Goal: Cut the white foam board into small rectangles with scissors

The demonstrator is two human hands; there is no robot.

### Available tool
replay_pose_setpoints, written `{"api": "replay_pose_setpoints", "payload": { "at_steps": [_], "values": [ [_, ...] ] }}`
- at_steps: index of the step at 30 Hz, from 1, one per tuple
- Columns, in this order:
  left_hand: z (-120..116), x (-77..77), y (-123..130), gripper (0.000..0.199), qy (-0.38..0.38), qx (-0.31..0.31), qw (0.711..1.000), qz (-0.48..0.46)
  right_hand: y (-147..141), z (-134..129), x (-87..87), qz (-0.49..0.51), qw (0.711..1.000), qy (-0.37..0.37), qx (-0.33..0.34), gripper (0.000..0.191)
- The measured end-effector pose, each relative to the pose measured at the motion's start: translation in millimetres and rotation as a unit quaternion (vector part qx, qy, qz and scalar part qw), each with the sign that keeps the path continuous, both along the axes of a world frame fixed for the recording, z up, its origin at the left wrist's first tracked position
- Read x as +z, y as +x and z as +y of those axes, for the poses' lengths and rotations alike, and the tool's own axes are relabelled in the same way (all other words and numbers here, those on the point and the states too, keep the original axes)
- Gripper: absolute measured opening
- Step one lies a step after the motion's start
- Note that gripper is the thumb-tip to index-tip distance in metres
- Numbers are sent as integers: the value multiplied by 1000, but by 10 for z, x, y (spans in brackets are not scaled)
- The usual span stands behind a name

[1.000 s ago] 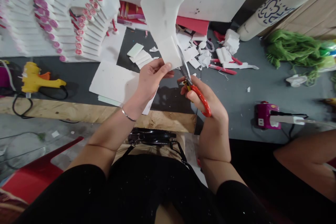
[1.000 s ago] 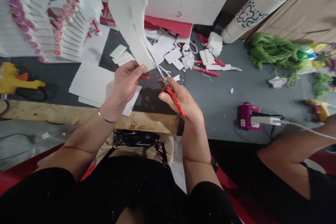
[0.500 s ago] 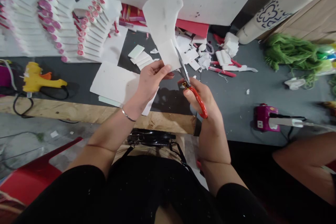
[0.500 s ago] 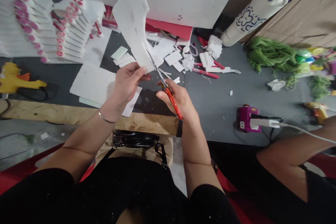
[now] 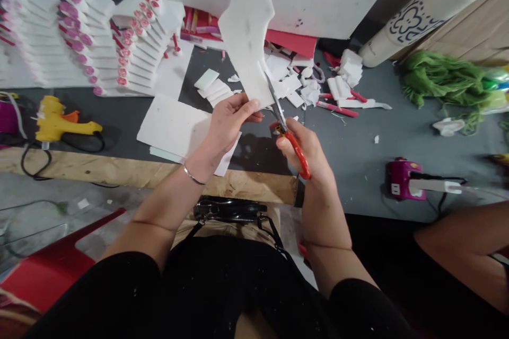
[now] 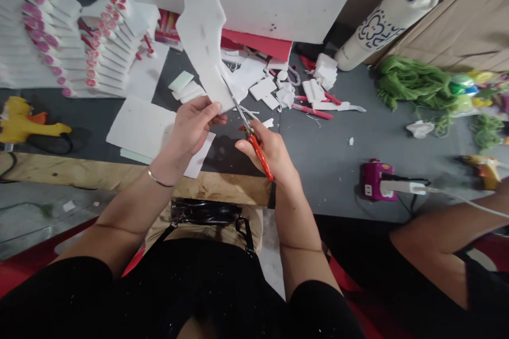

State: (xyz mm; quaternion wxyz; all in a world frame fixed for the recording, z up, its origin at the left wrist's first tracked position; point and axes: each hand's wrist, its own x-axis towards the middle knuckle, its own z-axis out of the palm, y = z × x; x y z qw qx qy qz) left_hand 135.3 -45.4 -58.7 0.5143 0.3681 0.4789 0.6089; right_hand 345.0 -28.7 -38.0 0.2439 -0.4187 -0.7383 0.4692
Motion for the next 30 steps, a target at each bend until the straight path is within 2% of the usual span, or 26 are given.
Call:
{"api": "replay_pose_setpoints", "payload": {
  "at_steps": [6, 11, 19, 26, 30],
  "values": [
    [-9, -19, 31, 29, 6, -18, 1000, 1, -16, -8, 27, -11, 999, 33, -6, 79],
    [-8, -34, 23, 36, 1, -18, 1000, 15, -12, -12, 15, -20, 1000, 18, -16, 75],
    [-7, -94, 62, 36, 6, -31, 999, 11, -32, 25, -21, -35, 996, 81, -29, 87],
    [-20, -81, 88, 32, 3, -45, 999, -4, -49, -7, -71, -5, 998, 38, -40, 75],
    [-25, -73, 83, 36, 12, -44, 999, -13, -68, -3, -63, -3, 999, 37, -39, 77]
  ]
}}
